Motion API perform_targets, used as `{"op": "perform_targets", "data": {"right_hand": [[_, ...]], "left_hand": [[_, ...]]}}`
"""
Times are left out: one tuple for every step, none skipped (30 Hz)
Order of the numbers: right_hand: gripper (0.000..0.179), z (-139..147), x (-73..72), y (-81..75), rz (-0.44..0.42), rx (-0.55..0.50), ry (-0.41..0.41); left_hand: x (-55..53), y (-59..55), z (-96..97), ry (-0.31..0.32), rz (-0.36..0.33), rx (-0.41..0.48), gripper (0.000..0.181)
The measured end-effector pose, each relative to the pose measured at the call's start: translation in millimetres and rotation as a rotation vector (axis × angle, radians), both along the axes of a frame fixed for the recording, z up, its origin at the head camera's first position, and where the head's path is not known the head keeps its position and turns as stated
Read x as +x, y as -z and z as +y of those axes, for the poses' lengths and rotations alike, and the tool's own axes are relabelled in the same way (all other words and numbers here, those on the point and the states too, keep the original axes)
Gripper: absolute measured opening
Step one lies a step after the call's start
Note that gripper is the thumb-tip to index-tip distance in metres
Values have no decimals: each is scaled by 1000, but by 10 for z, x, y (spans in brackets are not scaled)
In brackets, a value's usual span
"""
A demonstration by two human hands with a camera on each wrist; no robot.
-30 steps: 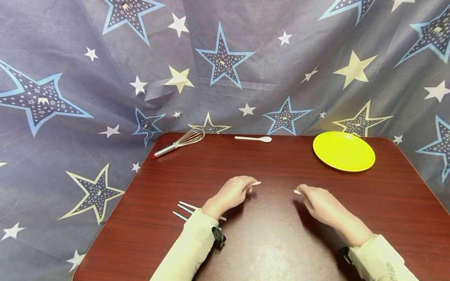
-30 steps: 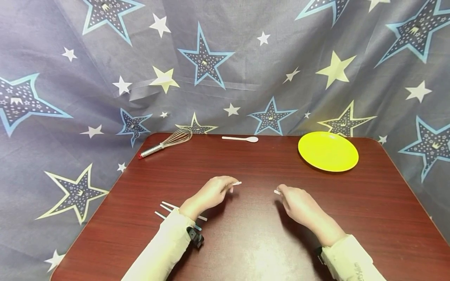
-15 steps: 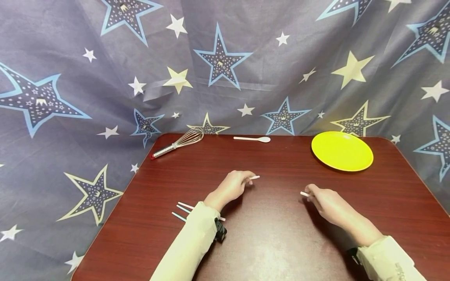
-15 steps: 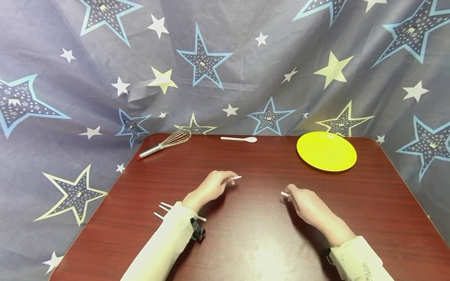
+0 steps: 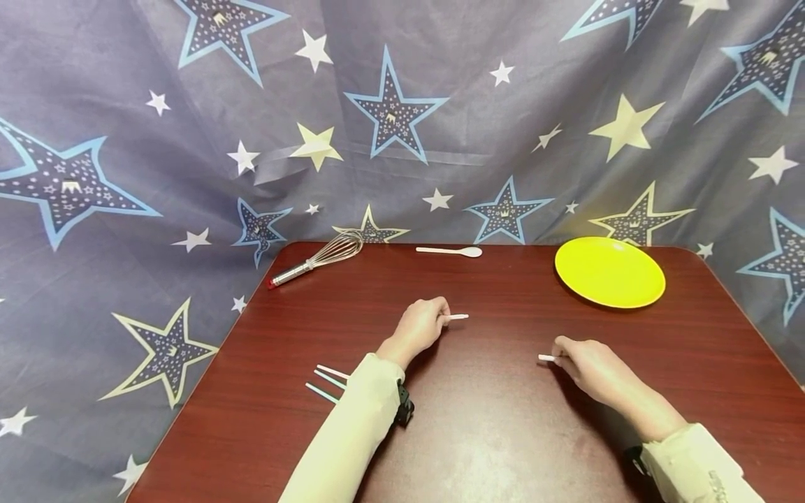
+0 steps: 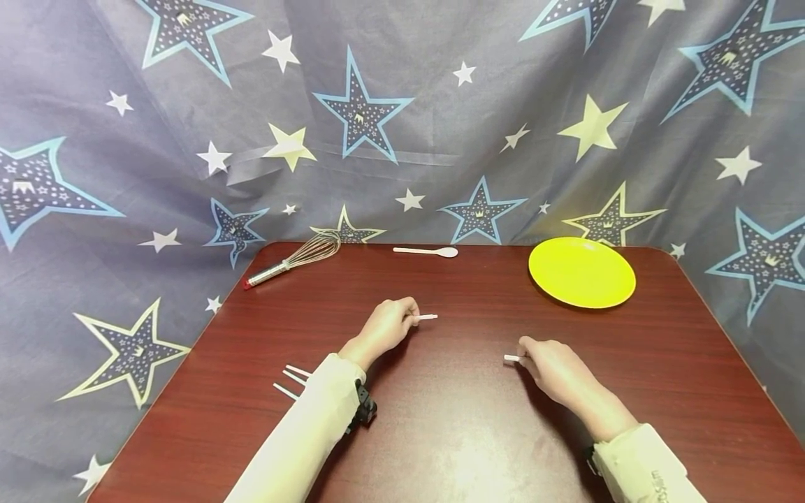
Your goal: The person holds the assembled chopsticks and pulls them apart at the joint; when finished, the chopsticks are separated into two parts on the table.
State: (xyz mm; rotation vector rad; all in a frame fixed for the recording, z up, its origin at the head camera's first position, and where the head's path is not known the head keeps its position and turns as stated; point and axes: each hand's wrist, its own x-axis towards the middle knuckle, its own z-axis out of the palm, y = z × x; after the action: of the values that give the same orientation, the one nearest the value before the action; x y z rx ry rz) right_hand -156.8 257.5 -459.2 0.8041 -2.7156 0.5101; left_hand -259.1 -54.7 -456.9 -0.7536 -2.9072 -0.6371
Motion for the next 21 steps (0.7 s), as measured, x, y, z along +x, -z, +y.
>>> {"op": "perform_targets", "data": {"right_hand": [[26,1,-1,-3,-8,19,4],[26,1,-1,-2,-14,31,4],[27,0,0,0,-20,42,5],[27,-2,2,4,-22,48,6],[29,-6,5,3,-24,56,10],[29,-10,7,1,-28,61,14],[29,-15,8,-2,-35,65,20],[29,-22,13,-5,-44,65,28],[29,-29,18,-10,-54,71,36],[29,-35,23,-13,-62,77,43],[29,-41,28,-16,-74,84,51],[29,-47,35,-19,-86,87,57],[29,-53,40,-16,-92,89,62],[29,-59,46,-13,-95,88,64],[29,-61,48,-8,-97,89,63],[29,-63,50,-2,-100,86,60],[29,-65,52,2,-102,84,61],[29,-67,53,5,-102,79,56],[29,-67,51,8,-100,75,50],[29,-67,50,8,-99,69,43],[29,-63,45,12,-97,65,36]], "left_hand": [[-10,2,21,-12,11,-29,9],[-19,2,42,-22,22,-55,10],[-30,3,62,-28,36,-85,11],[-37,2,82,-35,44,-109,12],[-44,2,101,-41,49,-126,13],[-52,5,118,-47,56,-141,13],[-59,5,132,-54,57,-149,14],[-66,7,144,-58,56,-151,15],[-74,11,153,-64,53,-154,15],[-81,17,160,-71,48,-153,15],[-91,26,165,-77,46,-152,16],[-102,34,169,-80,42,-152,16],[-112,43,170,-82,37,-153,17],[-122,52,171,-85,31,-155,17],[-130,60,169,-88,25,-158,18],[-138,68,167,-92,17,-158,18],[-146,74,164,-94,8,-157,19],[-151,75,161,-95,0,-151,20],[-159,77,155,-98,-13,-144,20],[-167,78,149,-101,-26,-131,21],[-176,80,143,-104,-41,-117,21]]}}
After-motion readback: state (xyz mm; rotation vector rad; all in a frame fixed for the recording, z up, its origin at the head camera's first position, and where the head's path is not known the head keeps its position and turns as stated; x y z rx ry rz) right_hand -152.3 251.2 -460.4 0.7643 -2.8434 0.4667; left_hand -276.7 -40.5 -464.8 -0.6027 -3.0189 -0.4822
